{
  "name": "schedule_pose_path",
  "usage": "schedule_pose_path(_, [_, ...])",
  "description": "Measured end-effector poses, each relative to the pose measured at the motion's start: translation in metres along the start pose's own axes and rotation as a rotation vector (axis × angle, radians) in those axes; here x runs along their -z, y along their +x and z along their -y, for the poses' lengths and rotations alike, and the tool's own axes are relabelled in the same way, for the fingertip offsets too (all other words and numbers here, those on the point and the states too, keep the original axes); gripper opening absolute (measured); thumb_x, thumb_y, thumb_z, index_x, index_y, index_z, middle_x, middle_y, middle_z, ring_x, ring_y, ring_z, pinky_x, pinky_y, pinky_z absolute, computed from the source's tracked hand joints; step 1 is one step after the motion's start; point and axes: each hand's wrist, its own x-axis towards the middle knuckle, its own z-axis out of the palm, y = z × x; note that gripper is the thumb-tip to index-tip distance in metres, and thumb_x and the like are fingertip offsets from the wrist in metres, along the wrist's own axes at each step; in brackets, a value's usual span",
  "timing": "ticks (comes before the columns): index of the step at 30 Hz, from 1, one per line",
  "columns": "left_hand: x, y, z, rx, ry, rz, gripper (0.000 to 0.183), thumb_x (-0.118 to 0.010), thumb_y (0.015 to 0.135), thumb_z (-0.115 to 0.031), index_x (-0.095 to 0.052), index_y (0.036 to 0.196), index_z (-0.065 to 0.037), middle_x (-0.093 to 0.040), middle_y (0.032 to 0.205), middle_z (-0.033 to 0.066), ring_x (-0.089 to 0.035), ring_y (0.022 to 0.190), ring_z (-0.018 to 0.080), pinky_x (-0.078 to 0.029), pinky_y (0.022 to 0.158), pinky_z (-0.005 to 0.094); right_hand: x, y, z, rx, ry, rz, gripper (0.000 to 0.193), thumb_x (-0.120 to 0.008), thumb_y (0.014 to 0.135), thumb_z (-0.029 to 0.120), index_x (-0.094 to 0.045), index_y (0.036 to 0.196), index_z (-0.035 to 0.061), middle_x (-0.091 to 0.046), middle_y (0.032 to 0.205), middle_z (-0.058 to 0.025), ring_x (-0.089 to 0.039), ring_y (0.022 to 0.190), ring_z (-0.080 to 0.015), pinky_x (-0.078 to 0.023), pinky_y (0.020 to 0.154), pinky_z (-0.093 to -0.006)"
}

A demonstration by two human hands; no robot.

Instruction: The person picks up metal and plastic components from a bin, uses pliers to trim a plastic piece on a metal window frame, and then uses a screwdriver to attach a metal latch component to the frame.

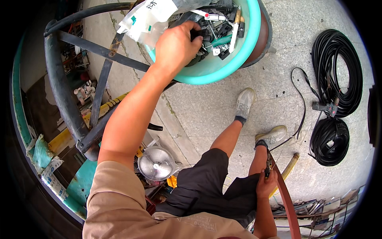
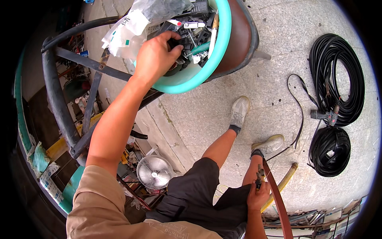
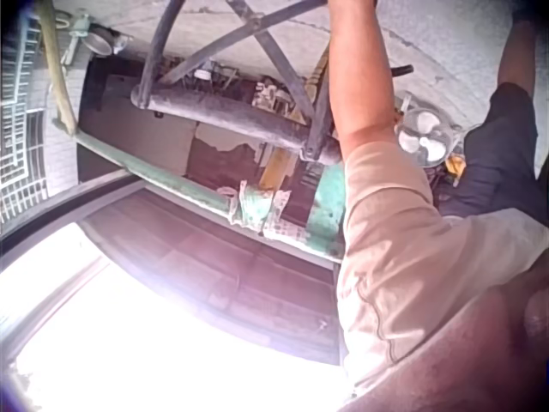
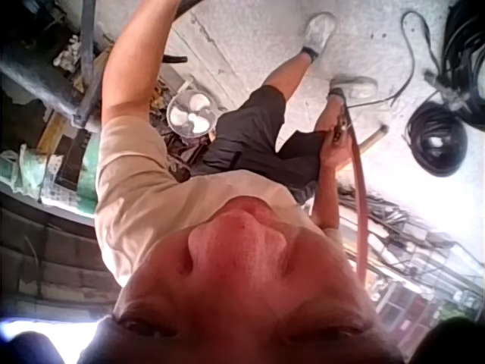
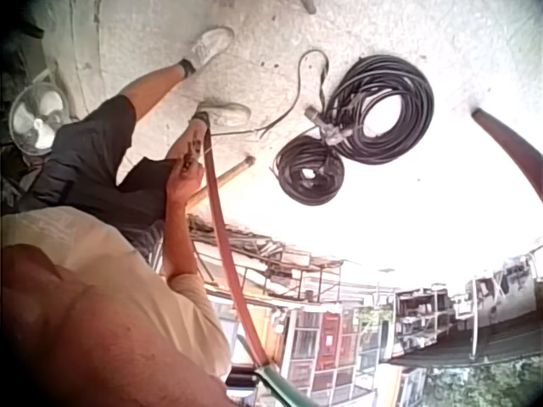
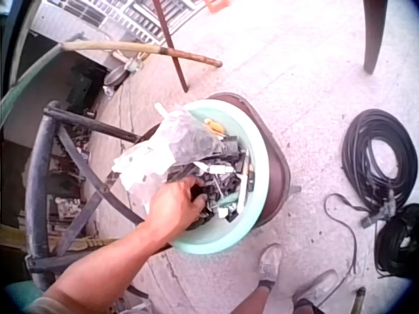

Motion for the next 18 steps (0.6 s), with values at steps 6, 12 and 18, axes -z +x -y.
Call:
schedule_pose_path(6, [-0.009,0.003,0.017,0.034,-0.035,-0.168,0.026,-0.075,0.104,-0.029,-0.081,0.117,-0.007,-0.077,0.081,0.0190,-0.078,0.078,0.0393,-0.060,0.076,0.0479,0.000,0.000,0.001,0.002,0.011,-0.036,0.027,-0.075,0.106,0.022,-0.066,0.102,-0.0026,-0.063,0.097,-0.0250,-0.064,0.093,-0.0508,-0.049,0.080,-0.0597])
schedule_pose_path(12, [0.005,-0.002,0.002,0.129,-0.158,-0.122,0.024,-0.079,0.101,-0.029,-0.081,0.110,-0.008,-0.077,0.081,0.0182,-0.077,0.077,0.0388,-0.059,0.074,0.0474,0.002,0.001,0.000,-0.009,-0.008,-0.008,0.026,-0.075,0.106,0.021,-0.065,0.102,-0.0028,-0.063,0.097,-0.0250,-0.063,0.094,-0.0513,-0.049,0.080,-0.0595])
schedule_pose_path(18, [0.016,-0.015,0.000,-0.115,0.142,0.186,0.022,-0.073,0.101,-0.033,-0.084,0.108,-0.014,-0.078,0.084,0.0167,-0.077,0.082,0.0403,-0.062,0.080,0.0503,0.003,0.002,0.001,-0.003,0.001,-0.003,0.027,-0.075,0.106,0.022,-0.066,0.103,-0.0033,-0.063,0.097,-0.0257,-0.063,0.094,-0.0518,-0.049,0.079,-0.0599])
